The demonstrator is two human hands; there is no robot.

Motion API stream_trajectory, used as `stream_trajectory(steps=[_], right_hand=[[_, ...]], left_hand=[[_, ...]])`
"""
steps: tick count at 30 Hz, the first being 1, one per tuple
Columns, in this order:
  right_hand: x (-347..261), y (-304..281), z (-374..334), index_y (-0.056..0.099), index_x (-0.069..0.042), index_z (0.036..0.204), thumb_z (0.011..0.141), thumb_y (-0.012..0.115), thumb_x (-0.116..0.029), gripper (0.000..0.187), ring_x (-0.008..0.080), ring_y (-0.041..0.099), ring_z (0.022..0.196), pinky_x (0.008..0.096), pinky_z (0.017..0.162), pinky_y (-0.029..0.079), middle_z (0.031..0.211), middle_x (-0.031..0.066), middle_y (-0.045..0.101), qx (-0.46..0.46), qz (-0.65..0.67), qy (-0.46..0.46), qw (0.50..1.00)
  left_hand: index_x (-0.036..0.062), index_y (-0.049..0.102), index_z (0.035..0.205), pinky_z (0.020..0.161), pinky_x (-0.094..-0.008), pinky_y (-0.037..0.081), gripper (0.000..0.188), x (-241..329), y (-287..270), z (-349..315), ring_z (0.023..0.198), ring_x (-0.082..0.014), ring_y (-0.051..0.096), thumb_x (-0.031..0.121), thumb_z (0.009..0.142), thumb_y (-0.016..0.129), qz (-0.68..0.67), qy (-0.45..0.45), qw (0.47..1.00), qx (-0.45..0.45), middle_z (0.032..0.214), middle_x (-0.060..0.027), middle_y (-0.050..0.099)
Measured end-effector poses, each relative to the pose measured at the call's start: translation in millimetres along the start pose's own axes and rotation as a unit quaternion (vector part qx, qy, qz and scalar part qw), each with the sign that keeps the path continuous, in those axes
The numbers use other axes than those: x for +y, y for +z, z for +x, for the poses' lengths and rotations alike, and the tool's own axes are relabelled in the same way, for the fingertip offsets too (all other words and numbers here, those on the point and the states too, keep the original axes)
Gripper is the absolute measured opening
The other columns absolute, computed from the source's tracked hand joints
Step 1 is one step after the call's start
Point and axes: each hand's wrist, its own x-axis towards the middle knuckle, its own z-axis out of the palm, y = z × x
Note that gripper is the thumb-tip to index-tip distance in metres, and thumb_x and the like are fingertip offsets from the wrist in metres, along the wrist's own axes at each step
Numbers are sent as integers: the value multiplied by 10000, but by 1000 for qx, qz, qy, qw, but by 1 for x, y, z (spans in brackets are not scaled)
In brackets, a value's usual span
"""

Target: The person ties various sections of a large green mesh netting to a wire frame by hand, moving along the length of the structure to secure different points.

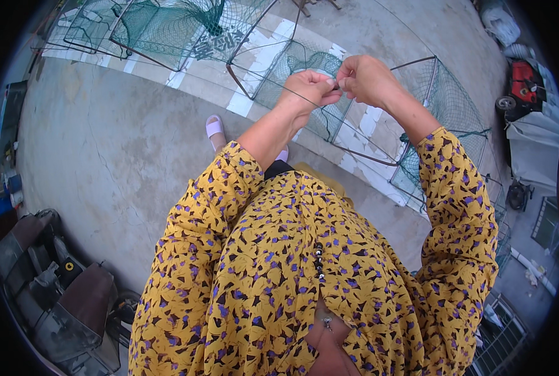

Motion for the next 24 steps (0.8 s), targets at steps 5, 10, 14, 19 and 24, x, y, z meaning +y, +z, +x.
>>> stream_trajectory(steps=[5, 10, 14, 19, 24], right_hand=[[4, 3, 6, 645, -46, 821, 685, 669, -110, 152, 274, 629, 788, 343, 711, 484, 792, 144, 651, 34, -21, 16, 999], [8, 4, 13, 631, -30, 827, 673, 674, -101, 175, 264, 636, 762, 341, 694, 489, 764, 142, 652, 24, 7, 28, 999], [5, 2, 10, 623, -24, 827, 672, 684, -109, 187, 259, 637, 762, 340, 682, 492, 762, 141, 653, 3, 52, 52, 997], [10, 8, 14, 619, -31, 837, 654, 703, -125, 223, 261, 635, 791, 334, 689, 493, 812, 135, 655, 17, 1, 23, 1000], [14, 15, 18, 611, -36, 855, 637, 710, -118, 253, 275, 622, 853, 332, 729, 486, 892, 153, 642, 2, 6, 30, 1000]], left_hand=[[-46, 502, 891, 670, -251, 560, 85, -1, 0, 0, 748, -198, 638, 2, 839, 548, -24, 6, 1000, 0, 857, -124, 589], [-66, 476, 930, 781, -294, 554, 102, 2, 3, 0, 854, -252, 630, -3, 862, 519, -4, -11, 1000, 0, 928, -158, 580], [-66, 474, 930, 782, -293, 553, 108, 3, 4, -2, 846, -252, 632, -2, 859, 524, -13, -12, 1000, -2, 924, -156, 579], [-50, 506, 919, 762, -285, 551, 100, 2, 3, -3, 813, -223, 634, 0, 845, 553, 15, -2, 1000, -6, 906, -127, 589], [-19, 600, 858, 648, -230, 506, 73, -2, -2, -5, 718, -117, 601, 21, 801, 619, 185, 98, 978, -10, 797, -62, 623]])
